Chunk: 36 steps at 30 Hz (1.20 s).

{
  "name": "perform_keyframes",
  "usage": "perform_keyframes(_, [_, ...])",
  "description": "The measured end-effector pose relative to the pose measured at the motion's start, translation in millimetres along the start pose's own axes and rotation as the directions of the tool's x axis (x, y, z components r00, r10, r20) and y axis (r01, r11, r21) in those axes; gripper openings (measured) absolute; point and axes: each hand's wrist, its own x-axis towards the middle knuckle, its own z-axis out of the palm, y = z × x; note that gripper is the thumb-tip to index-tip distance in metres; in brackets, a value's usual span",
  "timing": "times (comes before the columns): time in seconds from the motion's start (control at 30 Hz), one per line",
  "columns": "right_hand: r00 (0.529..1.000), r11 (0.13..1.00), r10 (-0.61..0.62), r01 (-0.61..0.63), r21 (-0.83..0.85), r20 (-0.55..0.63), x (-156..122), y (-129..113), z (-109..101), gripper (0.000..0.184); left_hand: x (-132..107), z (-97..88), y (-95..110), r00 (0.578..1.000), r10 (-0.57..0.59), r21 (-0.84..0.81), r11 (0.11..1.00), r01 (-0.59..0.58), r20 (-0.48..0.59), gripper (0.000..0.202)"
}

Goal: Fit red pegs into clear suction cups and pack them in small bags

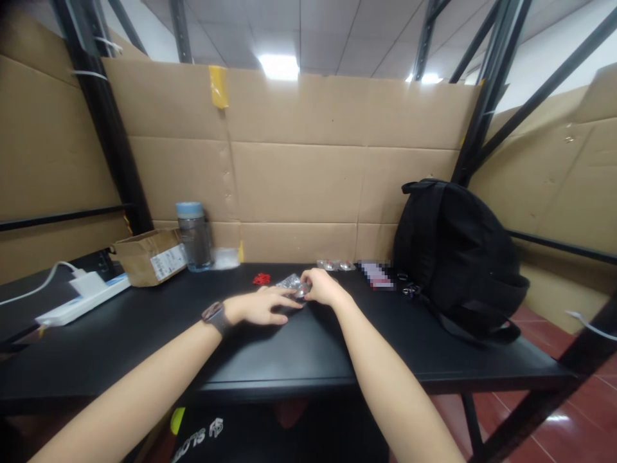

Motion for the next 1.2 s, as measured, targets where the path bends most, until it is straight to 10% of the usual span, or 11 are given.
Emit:
perform_keyframes(0.8, [0.988, 0.896, 0.04, -0.103, -0.432, -0.152, 7, -19, 17, 0.023, -3, -6.4, -3, 0.999, 0.028, -0.088, 0.996, -0.031, -0.034, 0.05])
perform_keyframes(1.07, [0.991, 0.993, -0.119, 0.119, 0.005, 0.063, -1, -9, 1, 0.054, -16, -26.7, -8, 0.985, 0.112, -0.201, 0.97, -0.137, -0.129, 0.021])
perform_keyframes(1.2, [0.986, 0.967, -0.132, 0.106, 0.232, 0.1, -3, 0, -11, 0.026, -14, -21.8, -15, 0.963, 0.046, -0.16, 0.983, -0.091, -0.264, 0.04])
